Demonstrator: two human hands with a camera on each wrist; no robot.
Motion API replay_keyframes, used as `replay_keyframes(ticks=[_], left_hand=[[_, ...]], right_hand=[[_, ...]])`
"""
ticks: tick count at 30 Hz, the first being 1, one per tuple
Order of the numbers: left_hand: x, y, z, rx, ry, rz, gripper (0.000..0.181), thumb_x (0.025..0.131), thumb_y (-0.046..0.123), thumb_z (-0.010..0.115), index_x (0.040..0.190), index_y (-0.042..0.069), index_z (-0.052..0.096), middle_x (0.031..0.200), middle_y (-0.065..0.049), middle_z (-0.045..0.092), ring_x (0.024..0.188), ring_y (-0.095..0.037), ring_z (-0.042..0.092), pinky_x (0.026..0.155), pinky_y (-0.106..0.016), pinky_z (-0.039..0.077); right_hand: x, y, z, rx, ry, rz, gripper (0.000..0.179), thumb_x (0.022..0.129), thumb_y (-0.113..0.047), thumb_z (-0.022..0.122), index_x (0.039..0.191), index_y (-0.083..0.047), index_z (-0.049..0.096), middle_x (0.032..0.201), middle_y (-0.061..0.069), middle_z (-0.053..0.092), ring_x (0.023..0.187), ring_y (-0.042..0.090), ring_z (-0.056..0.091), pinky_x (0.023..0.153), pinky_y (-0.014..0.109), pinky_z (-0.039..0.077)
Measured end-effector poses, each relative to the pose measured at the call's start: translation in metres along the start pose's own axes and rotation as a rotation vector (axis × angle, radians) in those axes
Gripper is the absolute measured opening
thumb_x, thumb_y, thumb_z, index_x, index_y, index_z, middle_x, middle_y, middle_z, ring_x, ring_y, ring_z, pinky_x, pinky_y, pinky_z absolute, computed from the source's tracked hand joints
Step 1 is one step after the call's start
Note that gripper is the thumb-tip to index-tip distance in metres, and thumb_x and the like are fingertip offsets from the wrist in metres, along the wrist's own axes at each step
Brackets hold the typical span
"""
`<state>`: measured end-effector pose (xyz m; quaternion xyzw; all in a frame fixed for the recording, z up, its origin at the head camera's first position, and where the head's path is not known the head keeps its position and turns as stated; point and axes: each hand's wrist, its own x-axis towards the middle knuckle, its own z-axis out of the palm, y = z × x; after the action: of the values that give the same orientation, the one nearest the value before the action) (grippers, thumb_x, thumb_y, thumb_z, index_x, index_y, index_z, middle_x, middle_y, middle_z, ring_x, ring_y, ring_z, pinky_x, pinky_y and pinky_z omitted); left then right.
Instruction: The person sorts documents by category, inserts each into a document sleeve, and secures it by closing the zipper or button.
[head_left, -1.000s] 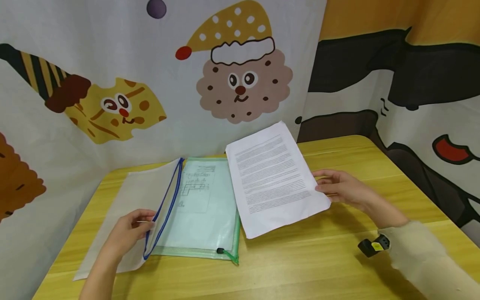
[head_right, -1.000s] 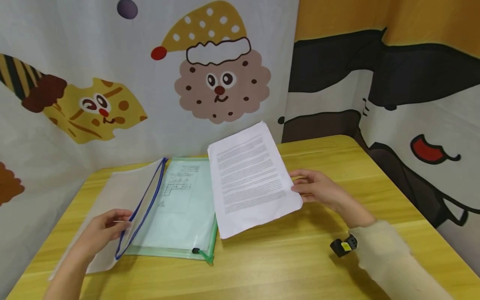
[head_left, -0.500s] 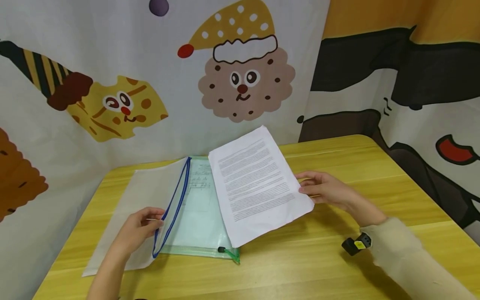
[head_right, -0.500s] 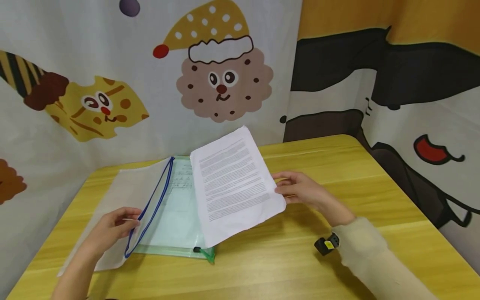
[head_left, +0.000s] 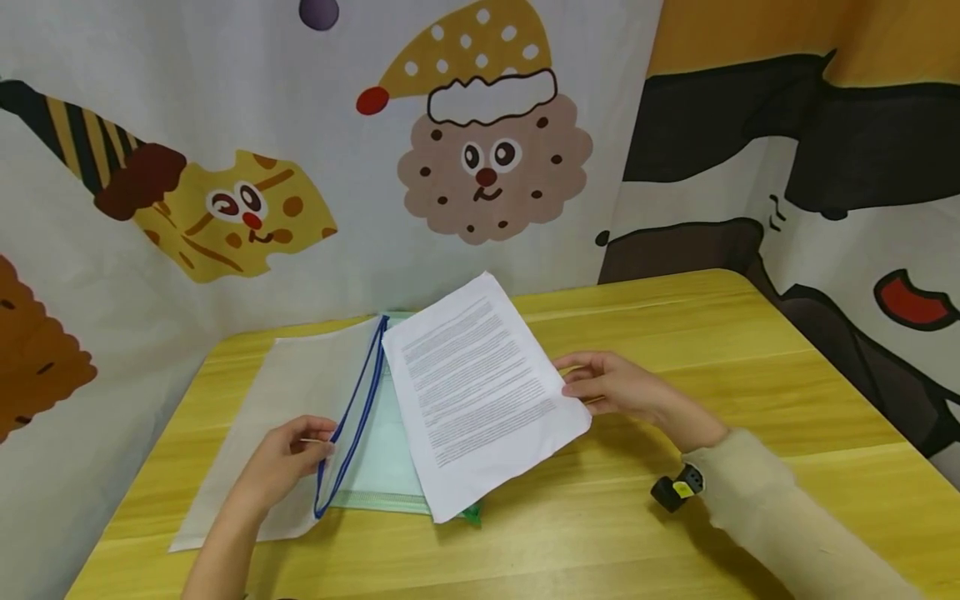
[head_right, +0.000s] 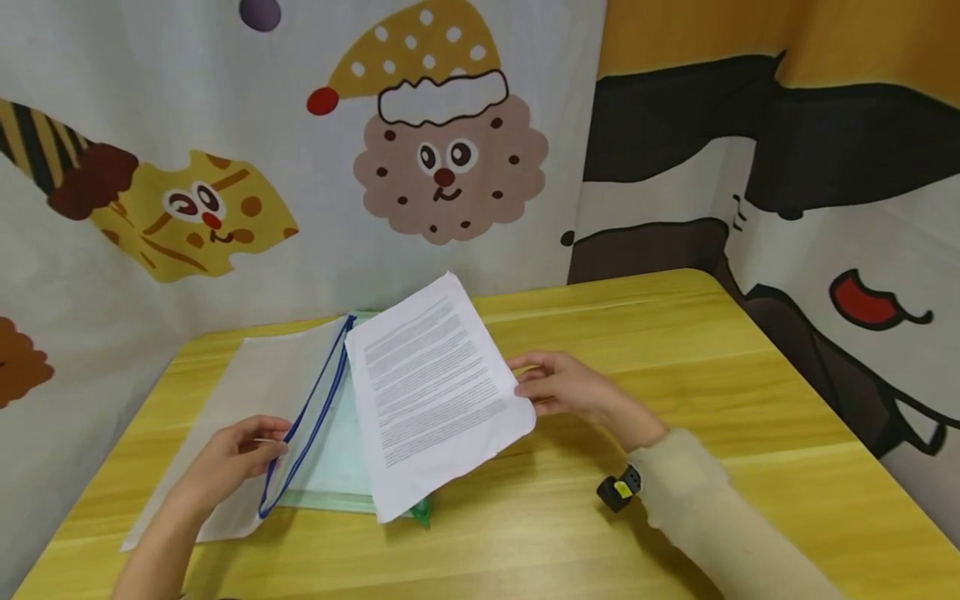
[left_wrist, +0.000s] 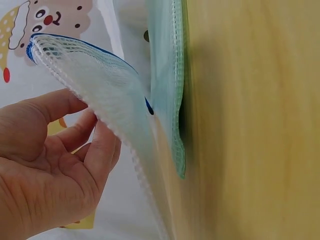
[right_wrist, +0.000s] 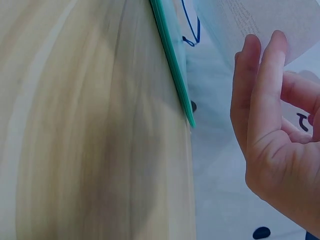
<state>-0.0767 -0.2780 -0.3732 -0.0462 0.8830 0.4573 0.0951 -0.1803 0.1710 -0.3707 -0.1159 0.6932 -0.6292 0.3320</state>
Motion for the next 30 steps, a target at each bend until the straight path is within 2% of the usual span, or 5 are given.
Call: replay_keyframes(ticks=[9, 15, 20, 30], left_hand=[[0.001, 0.000, 0.003, 0.050, -0.004, -0.018, 0.031, 0.095, 0.005, 0.060, 0.123, -0.009, 0.056, 0.108, -0.018, 0.064, 0.085, -0.012, 0.059, 0.070, -0.020, 0.055], [0.002, -0.001, 0.003, 0.072, 0.009, 0.007, 0.032, 0.093, 0.001, 0.057, 0.122, -0.010, 0.056, 0.105, -0.017, 0.064, 0.081, -0.008, 0.057, 0.066, -0.020, 0.053], [0.001, 0.000, 0.004, 0.075, 0.013, 0.003, 0.031, 0.093, 0.001, 0.057, 0.121, -0.009, 0.057, 0.103, -0.014, 0.064, 0.081, -0.009, 0.058, 0.067, -0.021, 0.054], [-0.001, 0.006, 0.008, 0.053, 0.022, -0.004, 0.025, 0.094, 0.003, 0.060, 0.117, -0.007, 0.060, 0.103, -0.017, 0.066, 0.083, -0.012, 0.062, 0.069, -0.021, 0.056]], right_hand=[[0.016, 0.005, 0.014, 0.040, -0.034, 0.002, 0.050, 0.098, -0.004, 0.059, 0.144, 0.007, 0.042, 0.103, 0.000, 0.069, 0.084, 0.012, 0.068, 0.071, 0.023, 0.059], [0.021, 0.005, 0.022, 0.071, -0.040, -0.009, 0.049, 0.098, -0.002, 0.056, 0.144, 0.008, 0.041, 0.101, 0.000, 0.069, 0.080, 0.009, 0.067, 0.068, 0.019, 0.058], [0.026, 0.003, 0.030, 0.095, -0.042, -0.027, 0.050, 0.099, 0.000, 0.055, 0.145, 0.008, 0.040, 0.101, 0.000, 0.068, 0.082, 0.011, 0.068, 0.072, 0.022, 0.060], [0.034, 0.000, 0.052, 0.127, -0.012, -0.038, 0.048, 0.099, 0.001, 0.055, 0.144, 0.007, 0.040, 0.103, 0.004, 0.066, 0.086, 0.012, 0.068, 0.077, 0.026, 0.061]])
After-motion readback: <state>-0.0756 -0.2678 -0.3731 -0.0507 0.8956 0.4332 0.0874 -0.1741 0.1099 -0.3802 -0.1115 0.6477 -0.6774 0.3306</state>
